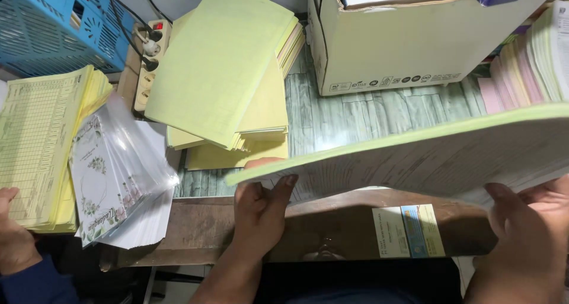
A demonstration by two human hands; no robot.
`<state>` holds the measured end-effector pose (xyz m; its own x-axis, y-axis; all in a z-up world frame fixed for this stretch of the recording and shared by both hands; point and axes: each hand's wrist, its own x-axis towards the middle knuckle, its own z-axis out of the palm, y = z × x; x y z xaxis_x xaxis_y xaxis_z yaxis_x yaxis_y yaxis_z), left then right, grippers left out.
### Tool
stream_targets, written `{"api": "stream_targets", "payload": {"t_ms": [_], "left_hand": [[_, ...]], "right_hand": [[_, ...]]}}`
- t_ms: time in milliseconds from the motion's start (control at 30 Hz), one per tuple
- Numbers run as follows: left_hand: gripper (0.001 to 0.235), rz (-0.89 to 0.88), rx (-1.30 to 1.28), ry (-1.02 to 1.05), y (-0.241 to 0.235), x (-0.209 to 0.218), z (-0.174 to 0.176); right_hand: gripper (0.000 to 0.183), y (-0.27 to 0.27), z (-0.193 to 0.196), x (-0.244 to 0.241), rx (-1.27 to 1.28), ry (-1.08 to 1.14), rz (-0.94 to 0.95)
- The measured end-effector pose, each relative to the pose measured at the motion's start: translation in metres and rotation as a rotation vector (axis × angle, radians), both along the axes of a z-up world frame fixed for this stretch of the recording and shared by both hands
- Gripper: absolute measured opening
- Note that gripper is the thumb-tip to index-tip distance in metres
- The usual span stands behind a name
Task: Sorting and checking stacks of printed forms on a desk
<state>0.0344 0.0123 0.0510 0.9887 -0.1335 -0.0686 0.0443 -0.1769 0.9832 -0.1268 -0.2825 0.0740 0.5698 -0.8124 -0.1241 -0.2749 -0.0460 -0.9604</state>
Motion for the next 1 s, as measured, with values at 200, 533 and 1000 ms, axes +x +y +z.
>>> {"api": "stream_targets", "payload": {"t_ms": [200, 533, 1000], "left_hand": [[0.013, -0.282, -0.113, -0.525, -0.018, -0.011, 0.009], [0.036, -0.138, -0.047, -0.357, -0.028, -0.007, -0.022], [0.039, -0.451, -0.058, 0.104, 0.007, 0.016, 0.020]], "right_hand": [[0.046, 0.018, -0.032, -0.009, -0.007, -0.151, -0.168], [0.059, -0.009, -0.109, -0.017, -0.382, -0.409, 0.001], [0.033, 0.007, 0.002, -0.004, 0.090, 0.124, -0.142]]}}
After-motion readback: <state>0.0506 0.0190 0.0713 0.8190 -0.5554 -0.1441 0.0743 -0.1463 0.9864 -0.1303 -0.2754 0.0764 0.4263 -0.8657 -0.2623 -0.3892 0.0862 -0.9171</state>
